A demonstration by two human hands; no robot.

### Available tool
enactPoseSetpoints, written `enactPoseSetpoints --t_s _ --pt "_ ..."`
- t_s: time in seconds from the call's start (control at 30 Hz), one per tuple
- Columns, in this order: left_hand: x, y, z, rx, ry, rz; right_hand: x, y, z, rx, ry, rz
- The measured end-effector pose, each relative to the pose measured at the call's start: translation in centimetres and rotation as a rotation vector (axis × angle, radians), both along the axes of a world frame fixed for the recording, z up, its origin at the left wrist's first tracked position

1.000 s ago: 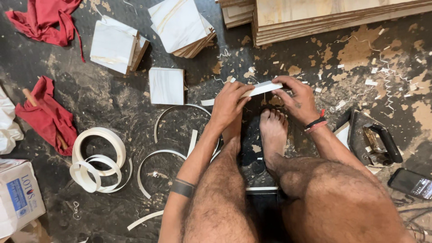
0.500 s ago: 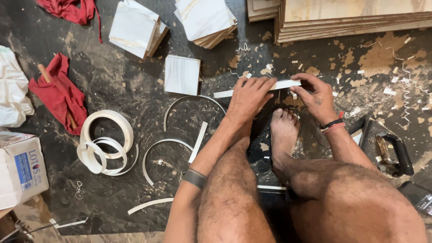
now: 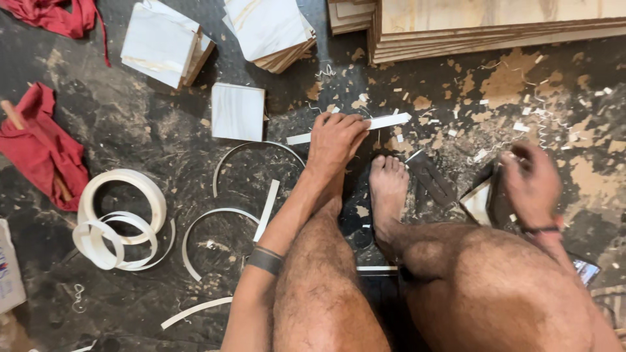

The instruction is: The person sits on the workshop floor and trims white plastic edge banding strips flush on small wood panels using a hand plane, working one panel at a time and setting finished panels aside with the others.

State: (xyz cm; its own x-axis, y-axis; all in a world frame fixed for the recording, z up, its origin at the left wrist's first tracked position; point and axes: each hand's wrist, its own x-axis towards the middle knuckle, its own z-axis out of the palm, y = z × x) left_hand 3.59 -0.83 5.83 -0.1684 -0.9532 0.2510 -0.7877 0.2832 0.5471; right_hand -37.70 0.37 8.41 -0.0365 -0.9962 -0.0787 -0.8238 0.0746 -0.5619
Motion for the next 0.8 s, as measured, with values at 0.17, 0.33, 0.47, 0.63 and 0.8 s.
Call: enactPoseSetpoints --t_s 0.17,0.33,0.47,0.63,0.8 --pt "-0.3 0.1 0.3 -0.043 -0.007 -0.011 -9.4 5.1 -0.9 0.27 0.28 -0.08" --pt "-0.6 0.1 0.2 -0.082 0.008 0.001 -10.5 7.4 -1.9 0.382 0.25 -0.155" --pt "-0.7 -0.1 0.0 -0.055 -0.007 -0.013 -9.3 6.9 -1.2 0.472 0.227 -0.238" --pt "-0.7 0.0 -0.4 -0.067 -0.021 -0.02 -8.9 6.3 -1.0 0.478 0.273 -0.209" --pt "-0.5 -0.1 -0.7 -0.079 -0.037 -0.051 -11.0 6.9 -2.6 0.469 0.224 -0.186"
